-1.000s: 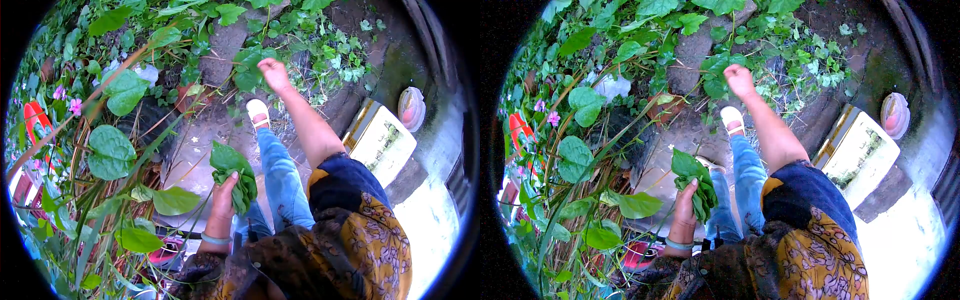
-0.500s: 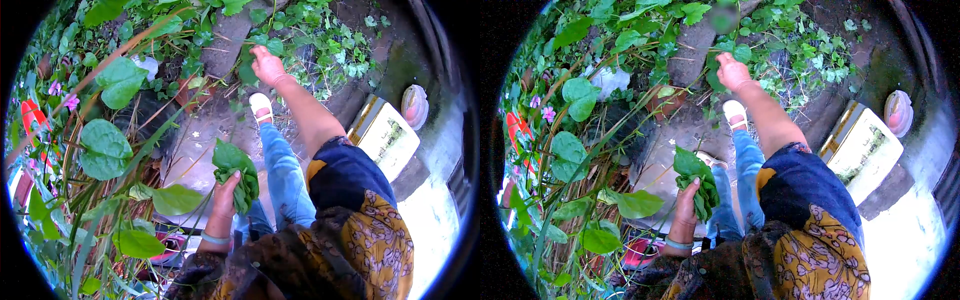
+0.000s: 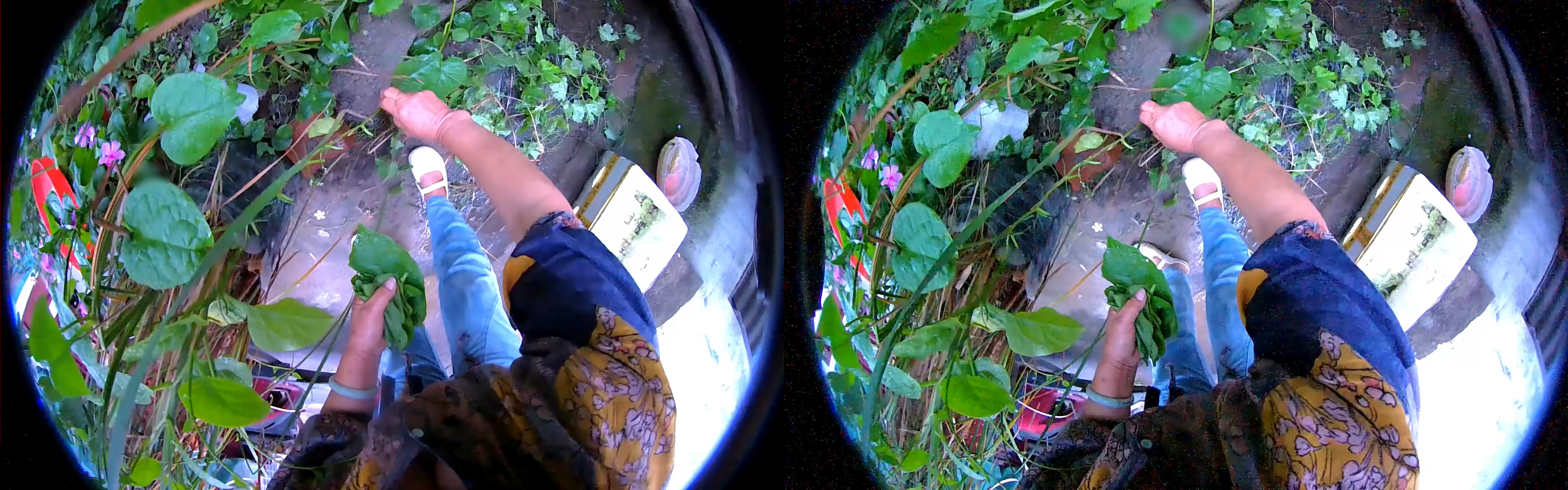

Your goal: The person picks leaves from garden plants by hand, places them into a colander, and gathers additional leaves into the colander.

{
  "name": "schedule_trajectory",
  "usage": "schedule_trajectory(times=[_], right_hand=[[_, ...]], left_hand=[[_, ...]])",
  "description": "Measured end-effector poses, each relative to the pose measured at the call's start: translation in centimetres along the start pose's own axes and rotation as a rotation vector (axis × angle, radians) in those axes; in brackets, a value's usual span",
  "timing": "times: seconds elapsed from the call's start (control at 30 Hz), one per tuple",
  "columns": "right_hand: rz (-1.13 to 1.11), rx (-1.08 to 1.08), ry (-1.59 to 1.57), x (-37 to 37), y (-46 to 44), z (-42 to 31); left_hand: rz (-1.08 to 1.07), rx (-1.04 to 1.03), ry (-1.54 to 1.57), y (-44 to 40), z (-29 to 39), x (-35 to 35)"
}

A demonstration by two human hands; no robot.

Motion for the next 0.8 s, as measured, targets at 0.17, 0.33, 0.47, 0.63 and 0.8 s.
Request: schedule_trajectory(times=[0.17,0.33,0.47,0.63,0.8], right_hand=[[0.272,-0.242,-0.133,2.5,0.7,1.9],[0.732,-0.475,-0.330,5.7,0.6,6.0],[0.489,-0.710,-0.636,3.9,-1.7,10.5],[-0.077,-0.531,-0.328,-0.9,-1.2,12.4],[-0.364,-0.546,-0.158,-1.5,-0.3,7.4]], left_hand=[[0.002,-0.010,0.027,-0.1,0.1,0.4],[0.012,0.034,0.006,0.0,-0.8,0.8],[-0.013,0.032,0.032,0.0,-1.3,0.9],[-0.027,0.037,0.019,-0.1,-1.2,0.9],[-0.019,0.055,0.013,0.2,-1.4,1.0]])
Point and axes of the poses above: each hand's wrist, its own y-axis away from the middle knuckle, its own x-axis out of the back of the hand, z = x × y, the point moved 7 cm from there along -y, towards the middle knuckle, and after that the axes turned 5 degrees about z, right-handed, at the moved point
